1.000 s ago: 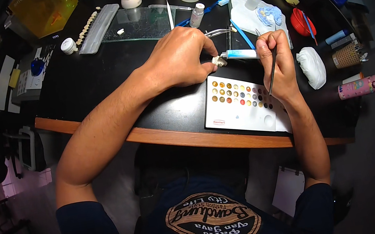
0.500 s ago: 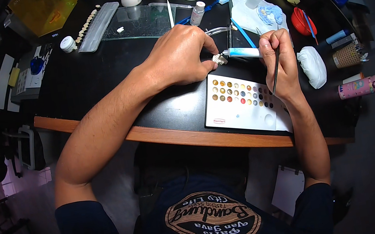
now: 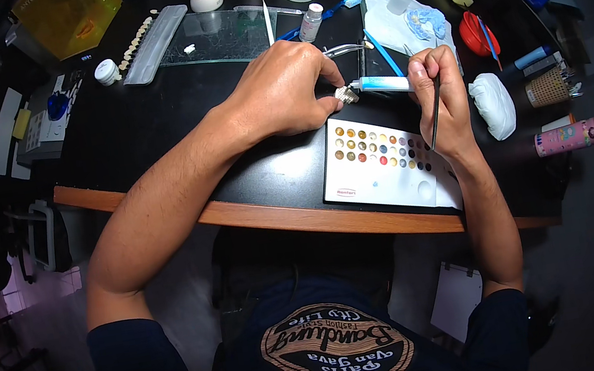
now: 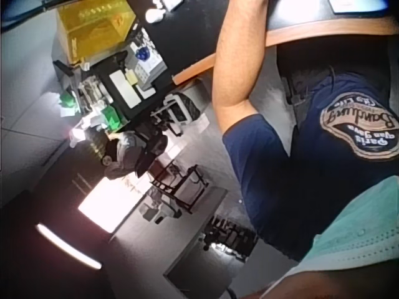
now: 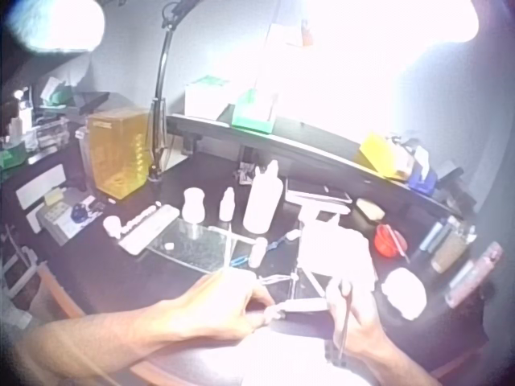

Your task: Applying stain and characterization to a dental prosthesis using a fine brush.

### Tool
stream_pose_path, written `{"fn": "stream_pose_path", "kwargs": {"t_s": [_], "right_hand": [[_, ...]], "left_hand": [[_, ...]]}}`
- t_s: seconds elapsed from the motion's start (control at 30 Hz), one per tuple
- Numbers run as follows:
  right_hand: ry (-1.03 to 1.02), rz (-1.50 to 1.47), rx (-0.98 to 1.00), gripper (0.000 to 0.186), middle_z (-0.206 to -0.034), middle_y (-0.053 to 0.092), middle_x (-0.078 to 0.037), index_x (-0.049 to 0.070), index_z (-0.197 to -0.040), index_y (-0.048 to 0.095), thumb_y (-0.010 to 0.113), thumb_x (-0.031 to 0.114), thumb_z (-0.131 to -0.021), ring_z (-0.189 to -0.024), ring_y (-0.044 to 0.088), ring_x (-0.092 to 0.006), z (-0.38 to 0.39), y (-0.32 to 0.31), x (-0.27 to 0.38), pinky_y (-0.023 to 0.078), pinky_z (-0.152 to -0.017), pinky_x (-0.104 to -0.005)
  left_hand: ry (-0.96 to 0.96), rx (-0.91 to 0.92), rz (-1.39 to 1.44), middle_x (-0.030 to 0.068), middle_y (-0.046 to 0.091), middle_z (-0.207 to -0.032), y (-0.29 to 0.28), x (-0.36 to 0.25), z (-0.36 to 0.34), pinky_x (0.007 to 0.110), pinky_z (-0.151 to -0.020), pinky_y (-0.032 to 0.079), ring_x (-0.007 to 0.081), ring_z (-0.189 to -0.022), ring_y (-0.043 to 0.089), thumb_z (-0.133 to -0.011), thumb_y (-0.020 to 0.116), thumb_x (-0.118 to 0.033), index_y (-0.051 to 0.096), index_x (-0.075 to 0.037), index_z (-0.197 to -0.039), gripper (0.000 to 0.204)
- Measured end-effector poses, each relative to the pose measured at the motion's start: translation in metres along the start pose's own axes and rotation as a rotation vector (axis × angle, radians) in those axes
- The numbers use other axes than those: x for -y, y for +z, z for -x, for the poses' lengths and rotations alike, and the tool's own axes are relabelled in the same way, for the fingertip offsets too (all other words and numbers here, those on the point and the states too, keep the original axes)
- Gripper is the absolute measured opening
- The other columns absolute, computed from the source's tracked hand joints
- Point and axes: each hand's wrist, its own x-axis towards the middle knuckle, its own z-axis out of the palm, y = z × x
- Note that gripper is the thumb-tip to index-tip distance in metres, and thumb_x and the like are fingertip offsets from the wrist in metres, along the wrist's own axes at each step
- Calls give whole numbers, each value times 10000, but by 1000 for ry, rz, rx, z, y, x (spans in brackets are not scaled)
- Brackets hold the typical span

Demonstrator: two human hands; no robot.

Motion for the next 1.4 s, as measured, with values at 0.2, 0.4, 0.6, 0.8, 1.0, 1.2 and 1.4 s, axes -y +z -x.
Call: {"fn": "stream_pose_path", "kwargs": {"t_s": [0.2,0.4,0.6,0.8,1.0,1.2,1.4], "right_hand": [[1,13,-1,198,-870,490,-27,81,-935,370,505,98,-1079,-766,409,-58,-1,2,3,407,-683,-234],[2,28,-5,206,-866,487,-27,82,-927,364,506,91,-1076,-763,402,-59,1,0,3,402,-676,-234],[18,20,7,207,-864,482,-28,84,-922,364,501,90,-1078,-762,394,-60,3,1,3,400,-681,-236],[6,15,-6,207,-859,479,-26,88,-922,366,496,97,-1082,-758,391,-59,-1,0,3,394,-673,-237],[14,17,8,206,-856,475,-23,88,-920,370,494,103,-1085,-750,391,-57,-3,3,1,388,-657,-238],[24,13,13,206,-850,473,-22,86,-919,373,496,102,-1084,-745,388,-54,0,2,3,384,-652,-237],[33,-32,17,201,-856,470,-17,87,-922,375,501,92,-1080,-742,388,-57,1,-2,3,384,-653,-235]], "left_hand": [[54,-28,0,201,760,-879,4,8,-1,399,-857,566,278,-776,727,-761,852,-146,792,7,-992,284],[62,-32,10,204,761,-885,6,7,-1,397,-881,564,281,-798,728,-759,851,-148,792,7,-994,287],[69,-34,11,198,754,-889,8,7,1,395,-832,573,283,-799,725,-760,851,-150,791,10,-1002,296],[32,-14,-17,191,751,-893,0,1,-2,395,-808,576,283,-794,723,-763,850,-152,793,5,-1007,296],[32,-12,-4,194,749,-894,3,8,-2,396,-794,575,283,-797,722,-764,844,-146,794,1,-1007,288],[28,-19,0,189,747,-866,4,4,1,403,-805,572,286,-793,720,-766,841,-144,795,1,-1000,279],[65,-23,0,187,750,-909,4,6,0,396,-795,570,270,-812,719,-783,838,-138,798,-11,-1008,262]]}}
